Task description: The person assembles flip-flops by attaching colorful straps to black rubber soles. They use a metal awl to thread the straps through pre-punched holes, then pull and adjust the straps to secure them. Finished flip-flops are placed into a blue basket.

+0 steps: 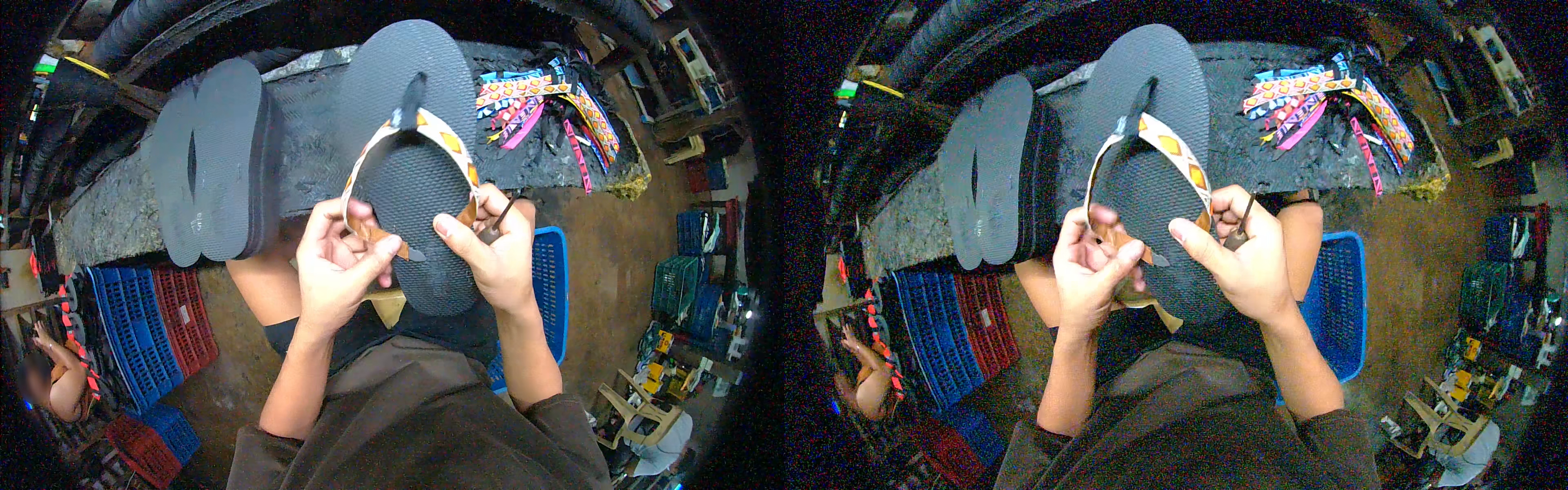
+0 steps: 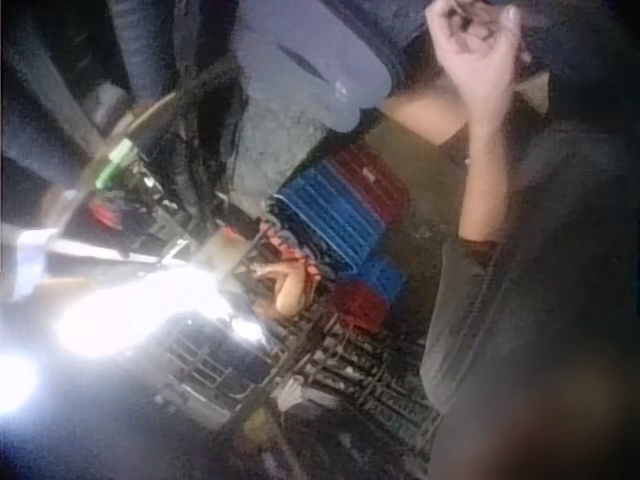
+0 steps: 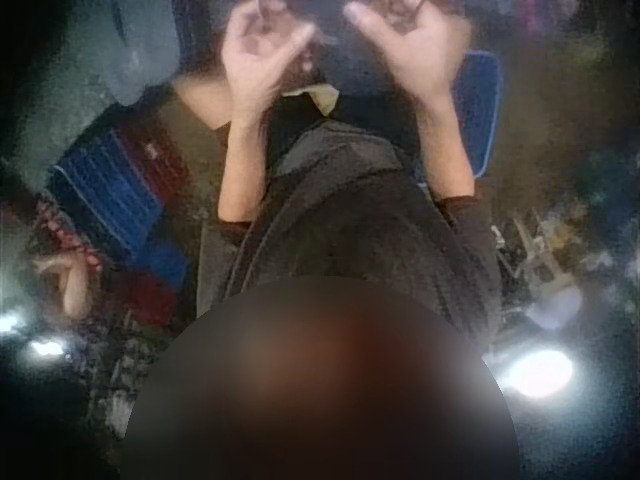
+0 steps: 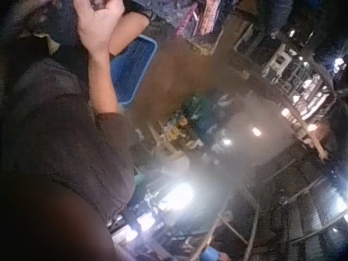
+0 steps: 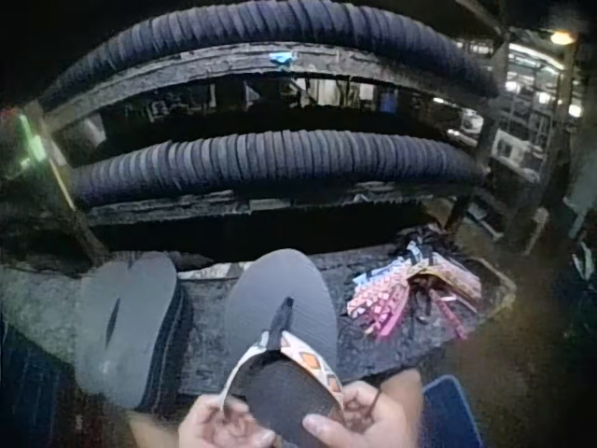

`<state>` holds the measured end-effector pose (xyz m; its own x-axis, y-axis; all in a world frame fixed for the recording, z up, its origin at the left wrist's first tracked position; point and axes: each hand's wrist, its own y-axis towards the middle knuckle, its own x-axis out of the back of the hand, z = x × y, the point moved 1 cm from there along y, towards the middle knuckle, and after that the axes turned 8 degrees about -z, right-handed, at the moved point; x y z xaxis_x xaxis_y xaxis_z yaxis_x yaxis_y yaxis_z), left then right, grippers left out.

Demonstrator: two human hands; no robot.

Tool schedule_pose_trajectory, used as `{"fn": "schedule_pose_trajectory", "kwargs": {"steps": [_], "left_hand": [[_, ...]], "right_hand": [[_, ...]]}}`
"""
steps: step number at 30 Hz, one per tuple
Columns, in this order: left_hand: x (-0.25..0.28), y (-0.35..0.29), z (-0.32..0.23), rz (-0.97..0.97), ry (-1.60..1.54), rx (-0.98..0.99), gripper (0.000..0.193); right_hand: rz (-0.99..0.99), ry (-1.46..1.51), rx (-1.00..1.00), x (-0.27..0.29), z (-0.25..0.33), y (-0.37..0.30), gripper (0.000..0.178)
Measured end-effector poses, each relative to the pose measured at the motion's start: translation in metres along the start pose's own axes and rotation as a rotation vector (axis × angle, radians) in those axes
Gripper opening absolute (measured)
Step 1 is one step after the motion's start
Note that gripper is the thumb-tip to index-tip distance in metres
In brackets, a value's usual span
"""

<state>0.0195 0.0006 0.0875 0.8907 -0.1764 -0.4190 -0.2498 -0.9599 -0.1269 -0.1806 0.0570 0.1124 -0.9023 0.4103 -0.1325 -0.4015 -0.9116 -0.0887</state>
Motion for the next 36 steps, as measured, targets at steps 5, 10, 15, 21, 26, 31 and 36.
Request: {"fn": "schedule_pose_trajectory", "kwargs": {"steps": [5,10,15,21,26,31,36], "left_hand": [[0.005,0.014,0.042,-0.101,0.176,0.203,0.028],[0.012,0.020,0.079,-0.268,0.178,0.311,0.023],[0.011,0.014,0.095,-0.271,0.059,0.341,0.028],[0.012,0.016,0.100,-0.301,0.008,0.327,0.023],[0.009,0.013,0.107,-0.376,-0.018,0.273,0.019],[0.008,0.010,0.117,-0.373,0.097,-0.084,0.012],[0.020,0.016,0.131,-0.393,0.122,-0.077,0.010]], "right_hand": [[-0.048,-0.575,-0.034,-0.010,0.010,0.030,0.041],[-0.171,-0.471,0.663,-0.010,0.016,-0.020,0.040],[-0.003,-0.817,0.201,-0.005,-0.042,-0.067,0.043],[0.040,-0.835,0.149,-0.018,-0.056,-0.058,0.041],[0.099,-1.137,0.133,-0.032,-0.056,-0.050,0.038],[0.277,-1.442,0.229,-0.057,-0.049,-0.019,0.037],[0.350,-1.418,0.530,-0.063,0.014,-0.012,0.020]]}}
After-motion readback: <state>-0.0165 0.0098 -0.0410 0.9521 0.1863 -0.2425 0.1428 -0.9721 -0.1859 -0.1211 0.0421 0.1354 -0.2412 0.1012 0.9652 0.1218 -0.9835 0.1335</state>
